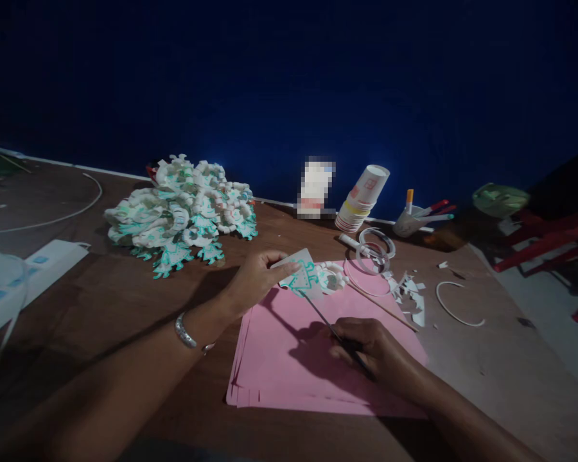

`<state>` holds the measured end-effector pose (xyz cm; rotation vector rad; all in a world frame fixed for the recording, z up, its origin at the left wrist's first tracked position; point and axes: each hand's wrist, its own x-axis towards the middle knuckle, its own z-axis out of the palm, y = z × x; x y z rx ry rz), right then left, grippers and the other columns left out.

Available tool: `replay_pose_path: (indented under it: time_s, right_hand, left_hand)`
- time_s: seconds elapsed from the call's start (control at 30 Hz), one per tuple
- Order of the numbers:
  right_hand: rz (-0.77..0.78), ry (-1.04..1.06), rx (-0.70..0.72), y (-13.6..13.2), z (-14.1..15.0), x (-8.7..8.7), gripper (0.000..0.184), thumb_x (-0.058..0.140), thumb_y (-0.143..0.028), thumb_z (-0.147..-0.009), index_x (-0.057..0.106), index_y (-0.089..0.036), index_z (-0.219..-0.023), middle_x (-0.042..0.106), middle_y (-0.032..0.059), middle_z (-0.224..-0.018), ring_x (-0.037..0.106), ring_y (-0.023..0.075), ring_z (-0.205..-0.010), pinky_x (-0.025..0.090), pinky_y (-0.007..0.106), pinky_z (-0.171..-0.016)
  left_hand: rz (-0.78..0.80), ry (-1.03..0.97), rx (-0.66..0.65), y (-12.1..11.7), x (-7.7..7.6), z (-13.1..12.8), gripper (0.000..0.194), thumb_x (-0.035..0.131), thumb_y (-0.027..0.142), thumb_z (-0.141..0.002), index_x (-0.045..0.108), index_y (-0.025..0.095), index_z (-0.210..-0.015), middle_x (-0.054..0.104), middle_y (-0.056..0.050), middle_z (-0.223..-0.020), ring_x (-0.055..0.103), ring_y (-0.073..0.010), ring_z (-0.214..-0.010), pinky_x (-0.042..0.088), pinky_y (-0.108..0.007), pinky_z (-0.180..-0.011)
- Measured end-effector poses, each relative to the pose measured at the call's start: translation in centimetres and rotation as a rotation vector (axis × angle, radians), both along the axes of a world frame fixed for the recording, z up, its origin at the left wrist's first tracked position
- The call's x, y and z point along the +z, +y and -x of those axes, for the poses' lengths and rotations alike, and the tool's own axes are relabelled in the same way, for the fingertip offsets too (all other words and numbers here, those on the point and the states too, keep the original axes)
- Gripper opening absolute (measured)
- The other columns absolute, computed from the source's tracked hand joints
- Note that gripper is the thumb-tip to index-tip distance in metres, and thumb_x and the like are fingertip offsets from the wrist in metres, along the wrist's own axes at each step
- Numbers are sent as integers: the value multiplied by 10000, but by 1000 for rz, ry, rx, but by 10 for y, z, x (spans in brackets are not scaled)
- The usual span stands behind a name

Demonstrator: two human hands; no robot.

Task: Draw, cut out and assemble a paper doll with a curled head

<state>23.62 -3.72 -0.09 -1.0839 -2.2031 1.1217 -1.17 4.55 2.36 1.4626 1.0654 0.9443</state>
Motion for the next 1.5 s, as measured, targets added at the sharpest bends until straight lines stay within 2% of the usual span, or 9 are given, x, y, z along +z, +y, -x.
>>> replay_pose_path:
  time_s: [0.23, 0.43, 0.57, 0.73, 0.9, 1.07, 1.2, 1.5]
  right_hand:
    - [-15, -77, 29, -2, 0, 0, 331, 558, -419, -981, 599, -154, -788, 529, 8, -723, 452, 110, -611, 336, 233, -577]
    - [-74, -112, 25, -2, -1, -2, 307, 560, -379, -982, 581, -156, -772, 532, 4, -711, 444, 108, -598, 321, 237, -576]
    - [-94, -79, -14, -1, -1, -1, 340, 588, -396, -968, 547, -162, -725, 503, -9, -686, 423, 104, -586, 311, 237, -567]
    - [-96, -3, -55, 2, -3, 0, 324, 559, -413, -985, 601, -158, -788, 509, -2, -706, 452, 114, -614, 345, 238, -592]
    - [-53, 85, -95, 6, -4, 0, 373, 584, -450, -966, 587, -160, -731, 484, -16, -689, 428, 109, -613, 338, 234, -585]
    - [24, 141, -100, 7, -4, 3, 361, 606, -472, -949, 608, -158, -773, 469, -25, -702, 428, 103, -620, 339, 225, -587]
    - [61, 157, -108, 7, -2, 4, 404, 601, -492, -945, 550, -161, -719, 452, -26, -704, 415, 105, -627, 329, 229, -583]
    - [-39, 143, -152, 6, 4, 2, 393, 584, -445, -966, 504, -169, -698, 447, -24, -699, 414, 110, -635, 336, 236, -604]
  left_hand:
    - [33, 7, -40, 0, -3, 0, 263, 703, 419, -798, 722, 157, -809, 621, -8, -710, 514, -130, -663, 379, -243, -609]
    - [11, 29, -55, 0, -3, 2, 255, 696, 421, -821, 719, 167, -810, 612, 2, -712, 507, -122, -663, 377, -241, -624]
    - [-12, 3, -7, 0, -1, 0, 267, 678, 415, -841, 698, 156, -778, 601, 3, -696, 507, -119, -656, 390, -242, -619]
    - [72, -135, 50, -3, 1, -5, 239, 724, 384, -797, 683, 155, -850, 664, -12, -769, 568, -124, -669, 458, -241, -620]
    - [218, -117, 40, -11, 4, -9, 223, 747, 342, -788, 658, 170, -898, 686, -4, -696, 628, -127, -631, 474, -226, -573]
    - [241, -63, -45, -18, 8, -13, 195, 716, 340, -823, 688, 169, -913, 715, -34, -692, 637, -134, -614, 366, -203, -464]
    - [228, -84, -99, -21, 8, -16, 132, 686, 308, -846, 685, 175, -847, 702, -14, -637, 584, -104, -537, 376, -214, -485]
    - [217, -35, -73, -34, 13, -28, 145, 674, 282, -835, 685, 150, -893, 695, -15, -616, 603, -124, -557, 426, -220, -521]
